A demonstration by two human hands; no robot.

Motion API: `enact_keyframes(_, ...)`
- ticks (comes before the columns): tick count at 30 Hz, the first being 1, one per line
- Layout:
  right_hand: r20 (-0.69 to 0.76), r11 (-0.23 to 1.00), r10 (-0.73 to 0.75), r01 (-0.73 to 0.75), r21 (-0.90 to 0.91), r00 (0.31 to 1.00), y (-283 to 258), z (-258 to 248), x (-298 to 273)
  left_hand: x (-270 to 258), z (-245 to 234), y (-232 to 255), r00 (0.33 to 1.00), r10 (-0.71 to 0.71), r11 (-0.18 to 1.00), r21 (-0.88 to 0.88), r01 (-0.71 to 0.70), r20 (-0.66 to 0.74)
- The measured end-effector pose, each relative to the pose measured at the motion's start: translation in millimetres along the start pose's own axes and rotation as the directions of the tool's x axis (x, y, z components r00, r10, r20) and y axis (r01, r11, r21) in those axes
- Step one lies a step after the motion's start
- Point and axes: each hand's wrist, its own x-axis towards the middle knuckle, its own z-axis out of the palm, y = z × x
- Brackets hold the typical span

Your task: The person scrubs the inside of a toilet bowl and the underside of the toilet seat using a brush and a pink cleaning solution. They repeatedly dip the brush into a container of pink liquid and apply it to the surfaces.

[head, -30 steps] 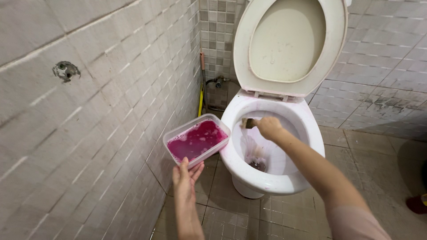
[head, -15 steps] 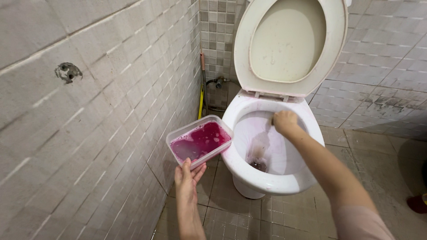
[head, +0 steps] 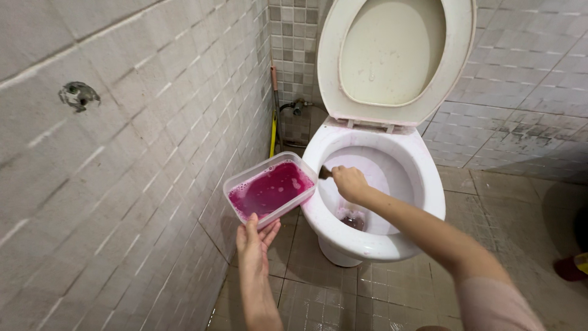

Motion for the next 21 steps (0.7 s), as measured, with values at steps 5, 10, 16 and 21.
enact_keyframes(5,0.309,0.968,-0.247,0.221,0.115,0.918,1.9,-52.4,-33.2,1.7,-2.1,-3.4,1.0,0.005,1.0,-0.023,-0.004,0.006)
enact_keyframes(10,0.441,0.926,-0.365,0.27,0.265,0.82,29.8,-68.2,-27.1,4.0,-4.8,-5.5,0.999,0.03,0.998,-0.064,-0.029,0.015)
enact_keyframes(16,0.255,0.998,-0.067,0.069,0.005,0.965,55.3,-13.8,12.9,1.4,-11.4,-1.3,0.998,0.054,0.997,-0.063,-0.053,0.013)
enact_keyframes(21,0.028,0.965,0.184,-0.176,-0.196,0.982,76.6,21.9,30.9,3.0,-16.3,4.6,0.997,0.079,0.996,-0.051,-0.079,0.01)
